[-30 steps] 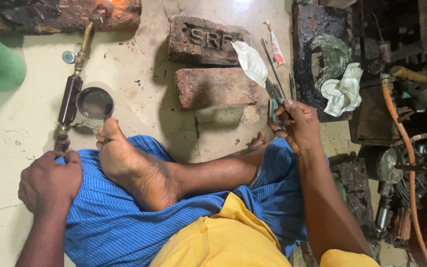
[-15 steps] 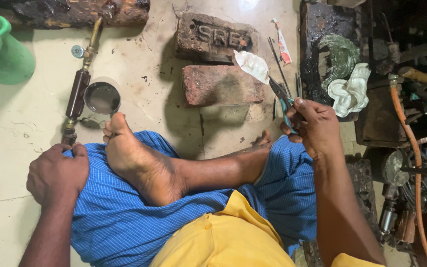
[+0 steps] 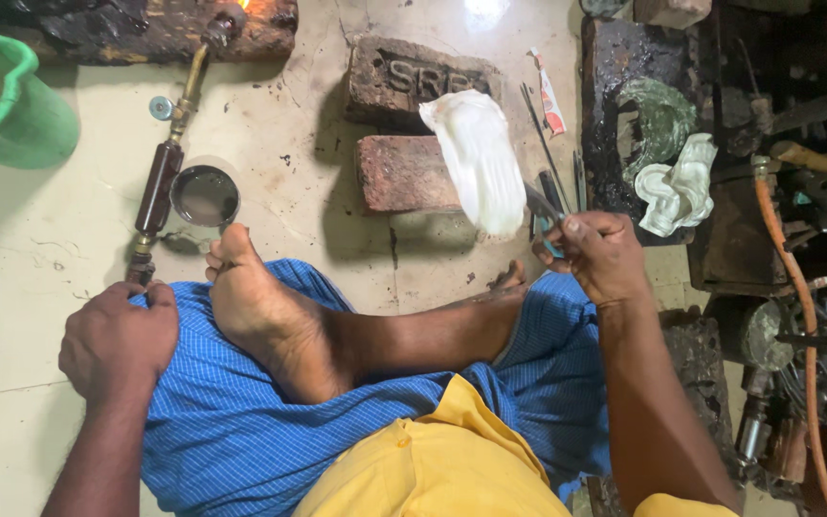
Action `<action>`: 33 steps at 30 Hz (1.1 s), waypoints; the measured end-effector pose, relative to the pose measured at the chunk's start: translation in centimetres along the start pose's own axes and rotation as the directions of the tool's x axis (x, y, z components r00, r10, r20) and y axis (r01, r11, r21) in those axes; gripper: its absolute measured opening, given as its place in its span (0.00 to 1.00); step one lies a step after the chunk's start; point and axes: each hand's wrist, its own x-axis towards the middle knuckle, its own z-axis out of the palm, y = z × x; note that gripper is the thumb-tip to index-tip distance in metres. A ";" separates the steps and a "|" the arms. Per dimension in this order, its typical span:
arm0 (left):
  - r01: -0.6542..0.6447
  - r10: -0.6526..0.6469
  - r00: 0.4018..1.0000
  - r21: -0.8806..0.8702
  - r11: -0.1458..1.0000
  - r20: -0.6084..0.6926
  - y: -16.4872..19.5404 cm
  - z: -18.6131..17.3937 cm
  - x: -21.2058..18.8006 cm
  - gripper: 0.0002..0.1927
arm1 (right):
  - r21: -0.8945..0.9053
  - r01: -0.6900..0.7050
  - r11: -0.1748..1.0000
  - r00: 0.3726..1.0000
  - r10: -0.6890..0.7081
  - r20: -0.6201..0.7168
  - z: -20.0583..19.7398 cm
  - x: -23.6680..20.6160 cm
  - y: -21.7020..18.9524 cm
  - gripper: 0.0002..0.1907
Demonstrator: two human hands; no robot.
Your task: The person sits on the floor holding a brass blowtorch, heating a white hand-shaped wax pattern resting on bricks. They hold a thin metal rod in the other hand, moving it over the flame and the pattern, repositioning the torch and the pattern, and finally lift the pattern with pliers and place it into a green pitcher.
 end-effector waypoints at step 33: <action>0.021 -0.021 1.000 0.001 1.000 0.013 1.7 -1.4 -0.8 0.22 | -0.385 -0.377 0.842 0.926 0.357 -0.127 -2.0 8.1 -3.8 0.12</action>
